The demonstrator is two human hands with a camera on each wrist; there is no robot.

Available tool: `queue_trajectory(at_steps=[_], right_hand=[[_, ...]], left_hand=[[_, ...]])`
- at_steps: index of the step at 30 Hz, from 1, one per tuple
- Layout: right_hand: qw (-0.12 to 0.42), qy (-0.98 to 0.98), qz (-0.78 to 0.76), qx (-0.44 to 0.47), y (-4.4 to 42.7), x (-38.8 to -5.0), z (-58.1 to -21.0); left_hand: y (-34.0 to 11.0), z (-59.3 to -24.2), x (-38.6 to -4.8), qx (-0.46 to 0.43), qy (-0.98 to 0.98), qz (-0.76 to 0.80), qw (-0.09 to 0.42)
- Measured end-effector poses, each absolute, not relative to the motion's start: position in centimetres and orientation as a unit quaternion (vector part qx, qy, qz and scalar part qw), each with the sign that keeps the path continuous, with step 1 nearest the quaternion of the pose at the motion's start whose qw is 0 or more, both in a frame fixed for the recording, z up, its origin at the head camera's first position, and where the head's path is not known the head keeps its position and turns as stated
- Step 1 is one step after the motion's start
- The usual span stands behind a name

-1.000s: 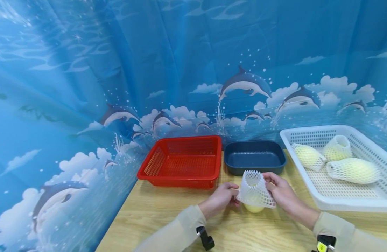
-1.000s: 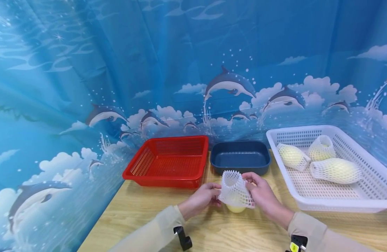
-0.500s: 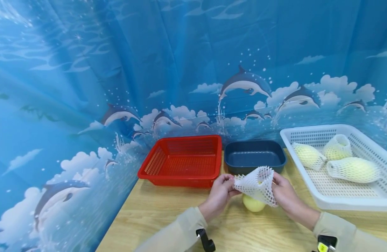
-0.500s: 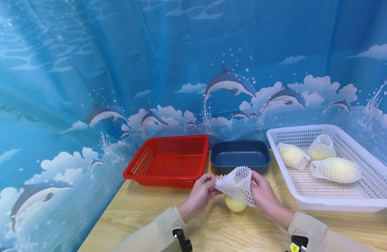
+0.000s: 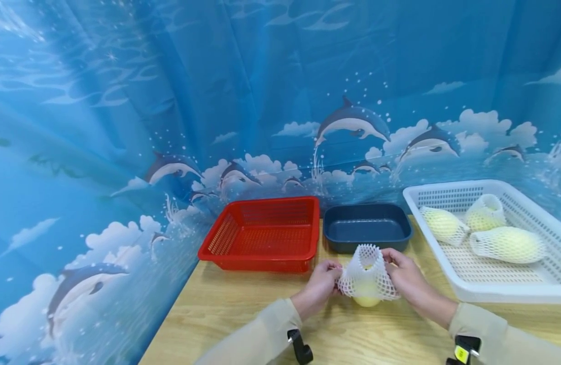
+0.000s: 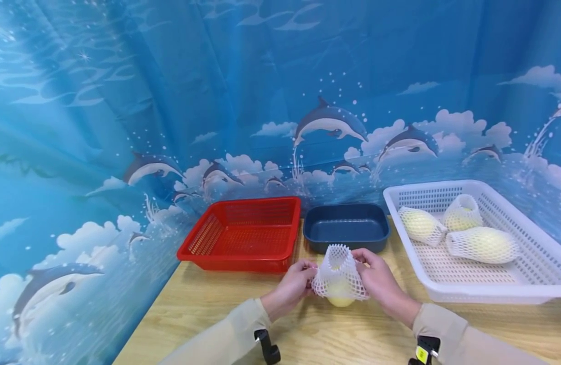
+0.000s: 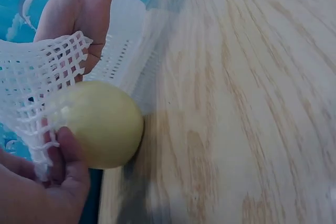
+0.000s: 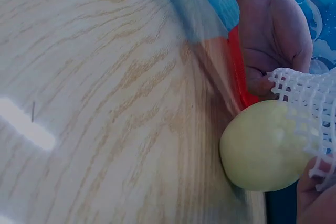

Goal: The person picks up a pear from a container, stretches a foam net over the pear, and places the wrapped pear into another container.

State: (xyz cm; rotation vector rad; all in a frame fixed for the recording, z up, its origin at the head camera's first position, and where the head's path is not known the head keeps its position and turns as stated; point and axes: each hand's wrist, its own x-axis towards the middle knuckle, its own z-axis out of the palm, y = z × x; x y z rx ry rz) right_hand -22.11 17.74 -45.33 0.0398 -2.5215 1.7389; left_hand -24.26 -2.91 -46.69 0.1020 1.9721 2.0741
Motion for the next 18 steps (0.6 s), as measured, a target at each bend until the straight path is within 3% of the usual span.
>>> queue_trajectory(at_steps=[5, 18], right_hand=[[0.016, -0.835, 0.55, 0.017, 17.9, -22.4, -46.5], [-0.019, -0.859, 0.511, 0.023, 18.2, -22.9, -48.6]], left_hand=[[-2.8, -47.4, -24.5, 0.046, 0.753, 0.643, 0.133], [-2.5, -47.5, -25.3, 0.113, 0.908, 0.398, 0.06]])
